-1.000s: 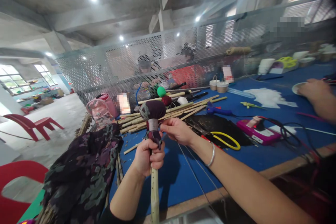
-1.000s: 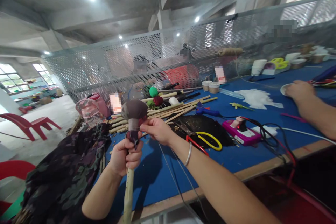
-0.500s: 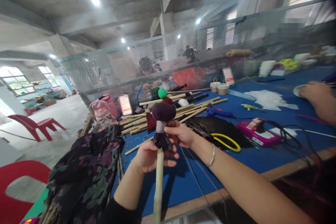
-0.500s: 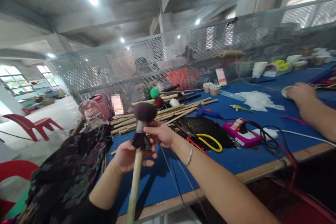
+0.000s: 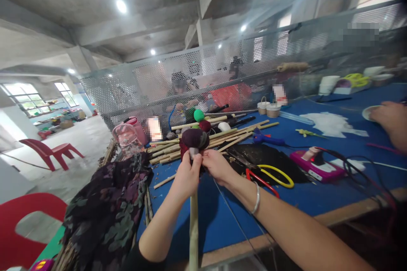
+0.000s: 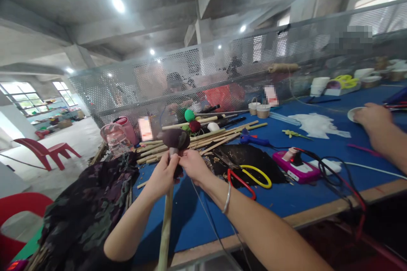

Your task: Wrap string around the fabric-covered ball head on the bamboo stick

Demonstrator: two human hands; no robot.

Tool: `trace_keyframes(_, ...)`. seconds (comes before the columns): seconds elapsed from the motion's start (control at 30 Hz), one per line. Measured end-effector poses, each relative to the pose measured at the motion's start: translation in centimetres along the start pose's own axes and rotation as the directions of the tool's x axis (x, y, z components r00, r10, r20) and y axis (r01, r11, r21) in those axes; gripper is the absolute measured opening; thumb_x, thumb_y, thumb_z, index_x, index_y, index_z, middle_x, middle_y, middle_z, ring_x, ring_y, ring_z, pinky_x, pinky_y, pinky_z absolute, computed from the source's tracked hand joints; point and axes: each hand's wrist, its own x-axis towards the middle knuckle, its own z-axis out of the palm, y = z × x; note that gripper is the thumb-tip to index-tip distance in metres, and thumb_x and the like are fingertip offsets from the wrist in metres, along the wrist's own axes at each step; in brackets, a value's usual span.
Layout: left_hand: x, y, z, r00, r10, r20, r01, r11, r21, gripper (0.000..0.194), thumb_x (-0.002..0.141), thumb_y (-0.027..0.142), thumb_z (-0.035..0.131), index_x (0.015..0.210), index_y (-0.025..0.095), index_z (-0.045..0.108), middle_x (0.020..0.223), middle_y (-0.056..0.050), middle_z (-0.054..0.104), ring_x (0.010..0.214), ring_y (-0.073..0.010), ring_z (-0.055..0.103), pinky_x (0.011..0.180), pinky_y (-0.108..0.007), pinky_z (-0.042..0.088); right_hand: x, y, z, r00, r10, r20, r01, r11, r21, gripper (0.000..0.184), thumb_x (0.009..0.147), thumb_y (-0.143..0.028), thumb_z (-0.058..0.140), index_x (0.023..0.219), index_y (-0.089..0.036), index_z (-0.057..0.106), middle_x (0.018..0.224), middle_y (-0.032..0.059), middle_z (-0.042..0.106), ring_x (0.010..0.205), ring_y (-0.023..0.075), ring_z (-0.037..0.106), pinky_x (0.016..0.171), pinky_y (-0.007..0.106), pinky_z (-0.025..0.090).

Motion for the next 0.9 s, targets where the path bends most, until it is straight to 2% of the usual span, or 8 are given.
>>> trace_keyframes(0.1, 0.1, -1.5, 0.2, 0.998, -0.044, 0.051, 0.044, 0.999, -0.007, 0.046, 0.077, 0.056, 0.045, 0.108, 0.022, 0.044, 0.063, 0.002, 0.045, 0.044, -0.0124, 0.047, 0.038, -0.024, 0.041, 0.1, -0.2, -0.4, 0.997, 0.076, -0.001, -0.076, 0.997, -0.026, 0.027, 0.062, -0.032, 0.067, 0.053, -0.014, 0.050, 0.037, -0.0081, 0.035, 0.033, 0.0037, 0.024, 0.034, 0.020, 0.020)
trace_keyframes(0.2, -0.3, -2.0, 0.3, 0.995, -0.048, 0.091, 0.056, 0.994, -0.090, 0.042, 0.074, 0.053, 0.052, 0.102, 0.022, 0.043, 0.062, 0.004, 0.042, 0.043, -0.0093, 0.043, 0.036, -0.022, 0.041, -0.1, -0.5, -0.6, 0.993, 0.118, 0.011, -0.117, 0.993, -0.028, 0.026, 0.065, -0.033, 0.064, 0.054, -0.013, 0.052, 0.036, -0.0079, 0.036, 0.031, 0.0036, 0.025, 0.034, 0.020, 0.021)
trace_keyframes(0.37, -1.5, -1.7, 0.9, 0.957, -0.239, 0.162, 0.276, 0.922, -0.272, 0.033, 0.073, 0.046, 0.056, 0.086, 0.019, 0.041, 0.066, 0.004, 0.047, 0.042, -0.0056, 0.041, 0.042, -0.024, 0.044, -0.1, 0.0, -0.8, 0.988, 0.151, 0.039, -0.148, 0.985, -0.087, 0.026, 0.067, -0.035, 0.061, 0.056, -0.013, 0.054, 0.040, -0.0041, 0.046, 0.033, 0.0058, 0.035, 0.035, 0.020, 0.025)
trace_keyframes(0.5, -1.9, -1.7, 1.2, 0.961, -0.255, 0.107, 0.277, 0.880, -0.386, 0.021, 0.071, 0.030, 0.056, 0.077, 0.020, 0.038, 0.055, 0.008, 0.035, 0.037, -0.0031, 0.030, 0.033, -0.015, 0.028, 0.3, 0.6, -1.2, 0.998, 0.005, 0.062, 0.007, 0.982, -0.187, 0.027, 0.069, -0.037, 0.061, 0.063, -0.010, 0.059, 0.054, -0.0006, 0.055, 0.048, 0.0076, 0.045, 0.046, 0.020, 0.033)
trace_keyframes(0.6, -1.9, -1.8, 0.7, 0.955, -0.281, 0.093, 0.291, 0.836, -0.464, 0.020, 0.064, 0.021, 0.054, 0.069, 0.020, 0.034, 0.050, 0.010, 0.029, 0.034, -0.0022, 0.023, 0.032, -0.014, 0.018, 0.4, 0.3, -1.5, 0.995, -0.068, 0.080, 0.085, 0.967, -0.239, 0.027, 0.069, -0.037, 0.062, 0.066, -0.010, 0.060, 0.058, -0.0009, 0.055, 0.052, 0.0076, 0.044, 0.050, 0.021, 0.033)
trace_keyframes(0.67, -1.9, -1.9, 0.1, 0.942, -0.305, 0.140, 0.331, 0.774, -0.540, 0.025, 0.060, 0.019, 0.053, 0.064, 0.020, 0.029, 0.048, 0.010, 0.025, 0.034, -0.0014, 0.018, 0.031, -0.014, 0.015, 0.3, -0.1, -1.5, 0.994, -0.057, 0.094, 0.080, 0.964, -0.255, 0.026, 0.067, -0.036, 0.064, 0.062, -0.011, 0.058, 0.051, -0.0036, 0.049, 0.047, 0.0059, 0.039, 0.047, 0.020, 0.029)
trace_keyframes(0.77, -2.1, -2.1, -0.6, 0.905, -0.308, 0.293, 0.426, 0.641, -0.639, 0.030, 0.055, 0.018, 0.053, 0.059, 0.021, 0.024, 0.046, 0.011, 0.019, 0.034, -0.0003, 0.010, 0.030, -0.014, 0.010, 0.1, -0.5, -1.6, 0.987, -0.024, 0.158, 0.055, 0.979, -0.195, 0.024, 0.065, -0.034, 0.066, 0.062, -0.012, 0.056, 0.044, -0.0071, 0.042, 0.039, 0.0035, 0.031, 0.040, 0.019, 0.023)
trace_keyframes(0.9, -2.4, -2.3, -1.3, 0.855, -0.225, 0.468, 0.513, 0.503, -0.696, 0.023, 0.054, 0.019, 0.052, 0.060, 0.019, 0.030, 0.045, 0.011, 0.016, 0.033, -0.0004, 0.007, 0.029, -0.013, 0.009, 0.0, -0.2, -1.5, 0.971, 0.014, 0.237, 0.007, 0.996, -0.090, 0.025, 0.066, -0.036, 0.066, 0.065, -0.012, 0.055, 0.041, -0.0081, 0.040, 0.033, 0.0022, 0.024, 0.034, 0.019, 0.014)
